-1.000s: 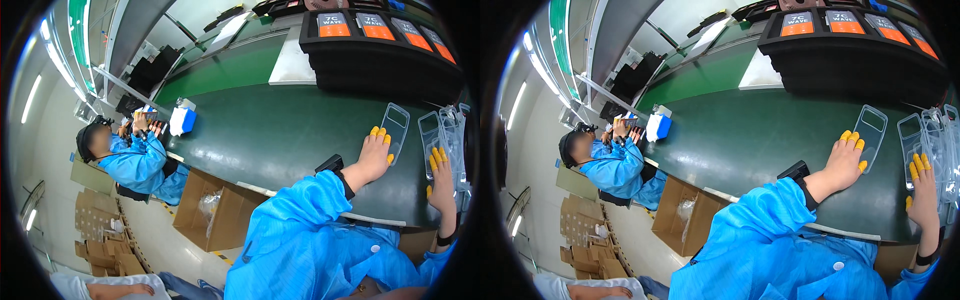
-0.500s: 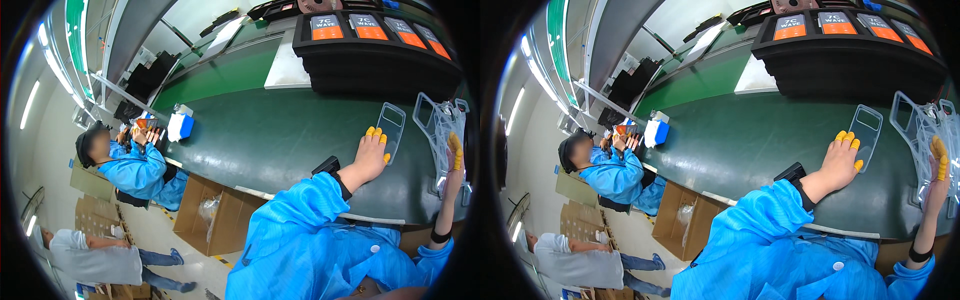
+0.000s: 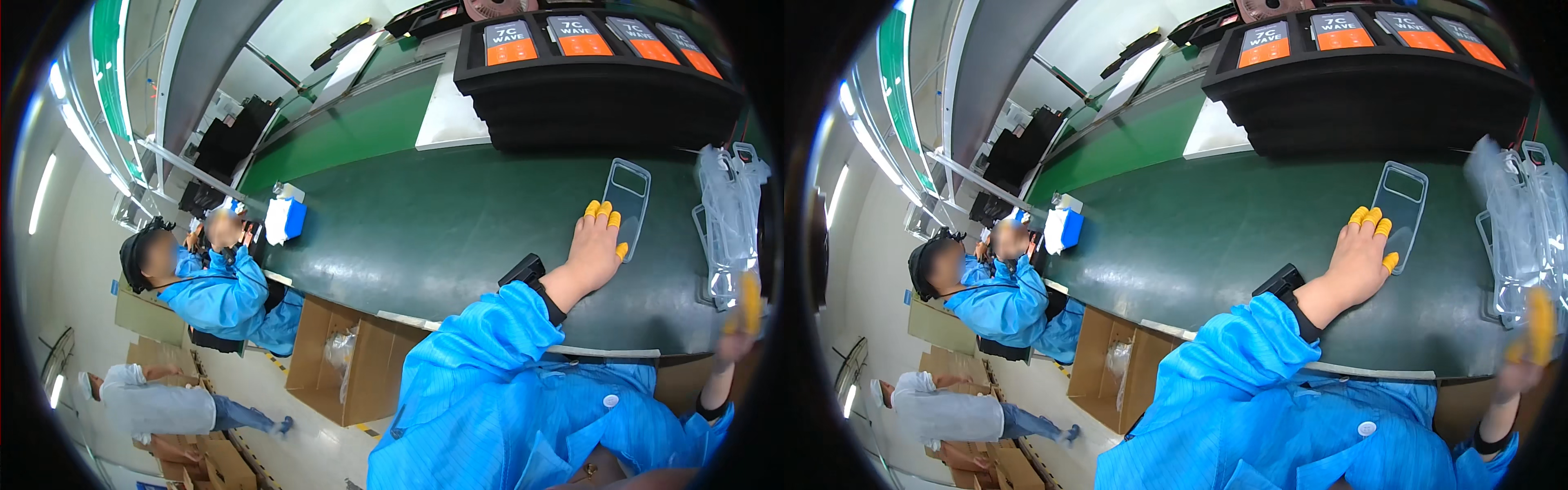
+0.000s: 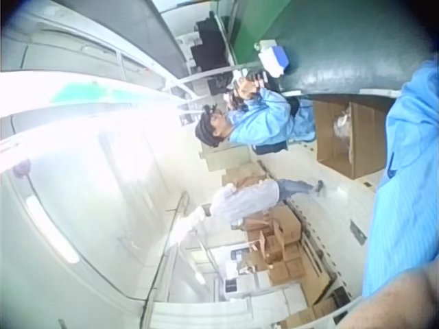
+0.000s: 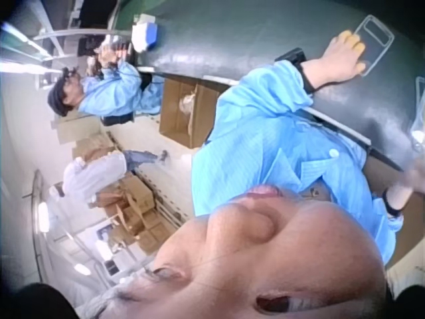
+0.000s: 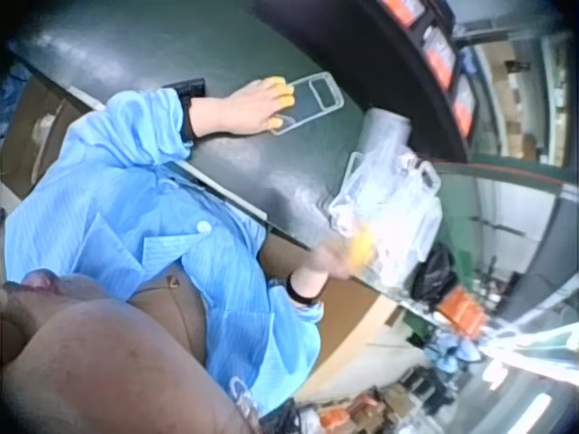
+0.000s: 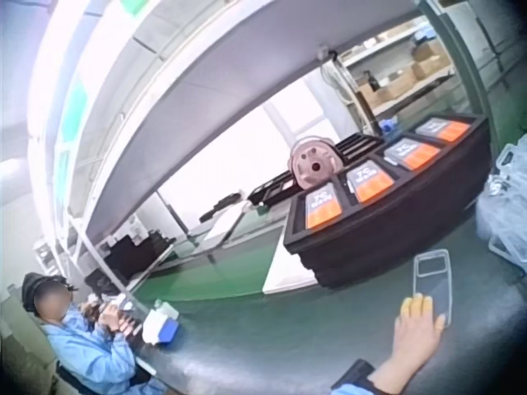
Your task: Inspecting and sorting clear plastic phone cases on an assembly line and placing them in a cardboard box.
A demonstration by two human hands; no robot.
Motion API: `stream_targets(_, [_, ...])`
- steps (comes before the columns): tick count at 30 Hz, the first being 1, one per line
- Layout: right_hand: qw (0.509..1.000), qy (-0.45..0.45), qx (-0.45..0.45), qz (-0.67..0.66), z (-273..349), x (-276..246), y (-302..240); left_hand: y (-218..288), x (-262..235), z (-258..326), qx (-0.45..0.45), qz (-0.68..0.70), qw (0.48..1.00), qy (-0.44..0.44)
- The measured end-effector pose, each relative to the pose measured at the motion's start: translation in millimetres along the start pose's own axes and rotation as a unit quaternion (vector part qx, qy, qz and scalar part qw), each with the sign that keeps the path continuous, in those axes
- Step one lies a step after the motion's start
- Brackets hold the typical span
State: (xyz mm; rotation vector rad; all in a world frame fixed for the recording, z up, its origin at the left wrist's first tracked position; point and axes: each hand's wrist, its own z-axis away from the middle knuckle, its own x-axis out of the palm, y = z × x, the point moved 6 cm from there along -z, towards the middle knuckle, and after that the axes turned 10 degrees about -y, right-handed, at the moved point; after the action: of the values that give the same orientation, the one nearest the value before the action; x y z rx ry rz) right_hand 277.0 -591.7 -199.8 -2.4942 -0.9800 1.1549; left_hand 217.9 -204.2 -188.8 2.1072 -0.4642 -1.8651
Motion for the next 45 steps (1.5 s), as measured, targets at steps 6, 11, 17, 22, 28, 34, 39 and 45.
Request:
stream_targets(6, [0.922, -0.09, -0.028, -0.375, 3, 14, -49, -5, -6, 2, -0.001, -0.018, 0.999, 0.034])
stream_targets(11, [0.874, -0.434, -0.207, -0.064, 42, 81, -131, -13, -1, 6, -0.002, -0.031, 0.999, 0.029])
stream_targets(17, [0.864, -0.06, 0.008, -0.5, 17, 18, -66, -10, -6, 5, -0.01, -0.018, 1.0, 0.009])
stream_targets(22, [0.898, -0.301, -0.238, -0.217, 27, 71, -160, -6, 3, 3, 0.0, -0.015, 1.0, 0.01])
stream_targets(28, [0.921, -0.293, -0.132, -0.22, 0, 79, -176, -9, -3, 4, -0.016, -0.01, 1.0, 0.0])
stream_targets(34, [0.937, -0.271, -0.136, -0.176, 11, 96, -163, -8, 1, 2, -0.013, -0.008, 1.0, -0.004])
stream_targets(39, [0.96, -0.119, -0.14, -0.209, 17, 74, -123, -7, -4, 2, -0.015, 0.002, 1.0, -0.007])
stream_targets(45, [0.912, -0.282, -0.28, -0.097, 18, 92, -171, -11, -5, 4, -0.015, 0.0, 1.0, 0.007])
